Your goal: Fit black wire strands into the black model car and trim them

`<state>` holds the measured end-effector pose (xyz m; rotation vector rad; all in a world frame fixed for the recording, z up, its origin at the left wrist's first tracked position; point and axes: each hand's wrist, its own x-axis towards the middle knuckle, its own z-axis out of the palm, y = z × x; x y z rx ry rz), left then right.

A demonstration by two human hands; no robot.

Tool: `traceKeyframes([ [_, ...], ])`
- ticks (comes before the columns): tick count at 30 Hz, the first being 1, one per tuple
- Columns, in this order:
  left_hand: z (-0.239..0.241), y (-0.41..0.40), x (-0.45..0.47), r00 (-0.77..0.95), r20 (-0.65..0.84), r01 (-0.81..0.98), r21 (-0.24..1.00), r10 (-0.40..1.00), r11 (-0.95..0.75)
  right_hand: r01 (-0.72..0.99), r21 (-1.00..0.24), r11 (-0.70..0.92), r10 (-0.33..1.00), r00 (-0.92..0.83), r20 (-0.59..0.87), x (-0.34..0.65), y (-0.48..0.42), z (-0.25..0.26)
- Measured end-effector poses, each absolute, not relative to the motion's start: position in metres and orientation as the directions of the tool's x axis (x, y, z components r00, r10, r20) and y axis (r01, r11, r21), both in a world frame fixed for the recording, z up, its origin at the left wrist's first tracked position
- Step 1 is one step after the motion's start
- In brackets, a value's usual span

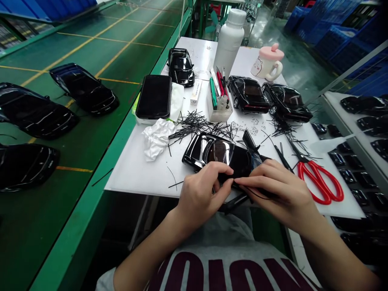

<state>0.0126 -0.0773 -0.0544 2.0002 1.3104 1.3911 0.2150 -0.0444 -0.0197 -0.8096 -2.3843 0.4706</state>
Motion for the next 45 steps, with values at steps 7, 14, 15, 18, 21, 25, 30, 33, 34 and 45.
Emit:
traceKeyframes([
  [7, -0.053, -0.072, 0.009, 0.064, 0.670, 0.632, 0.546, 0.740, -0.549, 0.444, -0.486, 0.753, 0.637, -0.678, 0.367, 0.219, -0.038, -0.021],
  [14, -0.059, -0.070, 0.008, 0.046, 0.698, 0.704, 0.484, 0.715, -0.519, 0.384, -0.461, 0.800, 0.552, -0.772, 0.316, 0.226, -0.028, -0.018],
  [15, -0.061, -0.070, 0.009, 0.042, 0.686, 0.713, 0.488, 0.726, -0.503, 0.399, -0.446, 0.801, 0.552, -0.779, 0.296, 0.227, -0.028, -0.017],
  [18, -0.067, -0.070, 0.009, 0.034, 0.642, 0.723, 0.513, 0.766, -0.462, 0.425, -0.402, 0.811, 0.539, -0.811, 0.229, 0.228, -0.026, -0.012],
  [21, -0.068, -0.070, 0.009, 0.012, 0.602, 0.706, 0.561, 0.799, -0.433, 0.381, -0.420, 0.824, 0.487, -0.855, 0.180, 0.227, -0.024, -0.004],
  [25, -0.068, -0.070, 0.010, 0.004, 0.579, 0.702, 0.579, 0.815, -0.414, 0.360, -0.390, 0.848, 0.432, -0.895, 0.112, 0.229, -0.019, 0.004],
  [30, -0.069, -0.070, 0.010, 0.014, 0.566, 0.701, 0.582, 0.824, -0.412, 0.402, -0.299, 0.866, 0.421, -0.907, -0.001, 0.234, -0.013, 0.006],
  [33, -0.070, -0.069, 0.010, 0.011, 0.572, 0.698, 0.583, 0.820, -0.416, 0.420, -0.236, 0.877, 0.421, -0.906, -0.046, 0.232, -0.012, 0.006],
  [34, -0.070, -0.069, 0.010, 0.010, 0.575, 0.695, 0.584, 0.818, -0.419, 0.425, -0.215, 0.879, 0.424, -0.904, -0.055, 0.230, -0.012, 0.007],
  [45, -0.070, -0.070, 0.007, -0.018, 0.600, 0.644, 0.619, 0.800, -0.449, 0.418, -0.035, 0.908, 0.412, -0.904, -0.113, 0.220, -0.012, 0.013],
])
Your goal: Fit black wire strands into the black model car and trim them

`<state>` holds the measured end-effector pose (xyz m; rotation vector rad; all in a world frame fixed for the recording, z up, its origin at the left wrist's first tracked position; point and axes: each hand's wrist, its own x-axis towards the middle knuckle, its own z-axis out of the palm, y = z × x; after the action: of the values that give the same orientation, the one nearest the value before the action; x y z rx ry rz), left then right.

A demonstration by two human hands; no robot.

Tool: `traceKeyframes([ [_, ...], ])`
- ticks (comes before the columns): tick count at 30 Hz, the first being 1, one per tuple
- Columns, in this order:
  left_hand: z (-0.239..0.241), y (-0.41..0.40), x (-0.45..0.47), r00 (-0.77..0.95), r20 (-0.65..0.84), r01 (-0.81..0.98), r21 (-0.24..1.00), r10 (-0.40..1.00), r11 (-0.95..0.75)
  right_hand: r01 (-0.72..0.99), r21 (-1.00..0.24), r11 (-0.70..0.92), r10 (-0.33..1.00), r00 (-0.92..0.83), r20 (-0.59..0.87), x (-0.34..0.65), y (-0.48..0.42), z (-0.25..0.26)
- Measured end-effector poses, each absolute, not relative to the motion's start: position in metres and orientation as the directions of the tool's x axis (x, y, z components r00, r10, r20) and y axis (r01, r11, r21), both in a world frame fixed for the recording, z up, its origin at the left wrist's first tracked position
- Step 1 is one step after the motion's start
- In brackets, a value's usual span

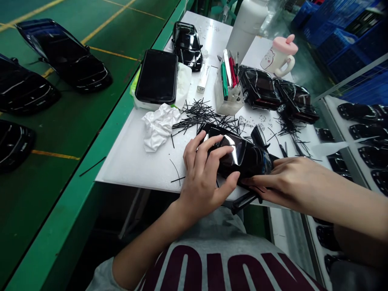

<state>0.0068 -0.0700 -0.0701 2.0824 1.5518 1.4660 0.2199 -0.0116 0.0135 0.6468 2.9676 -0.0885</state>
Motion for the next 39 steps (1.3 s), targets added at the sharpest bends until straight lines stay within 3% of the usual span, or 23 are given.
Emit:
traceKeyframes([
  [10, -0.070, -0.070, 0.006, -0.023, 0.602, 0.615, 0.638, 0.798, -0.463, 0.346, 0.109, 0.932, 0.358, -0.926, -0.119, 0.217, -0.010, 0.012],
  [20, -0.069, -0.070, 0.005, -0.036, 0.632, 0.604, 0.631, 0.774, -0.487, 0.416, -0.054, 0.908, 0.401, -0.898, -0.182, 0.215, -0.010, 0.016],
  [27, -0.067, -0.067, 0.003, -0.054, 0.674, 0.582, 0.621, 0.737, -0.525, 0.446, -0.017, 0.895, 0.433, -0.878, -0.201, 0.214, -0.010, 0.018],
  [39, -0.067, -0.067, 0.003, -0.032, 0.679, 0.597, 0.601, 0.733, -0.531, 0.454, -0.086, 0.887, 0.422, -0.872, -0.247, 0.213, -0.007, 0.022],
])
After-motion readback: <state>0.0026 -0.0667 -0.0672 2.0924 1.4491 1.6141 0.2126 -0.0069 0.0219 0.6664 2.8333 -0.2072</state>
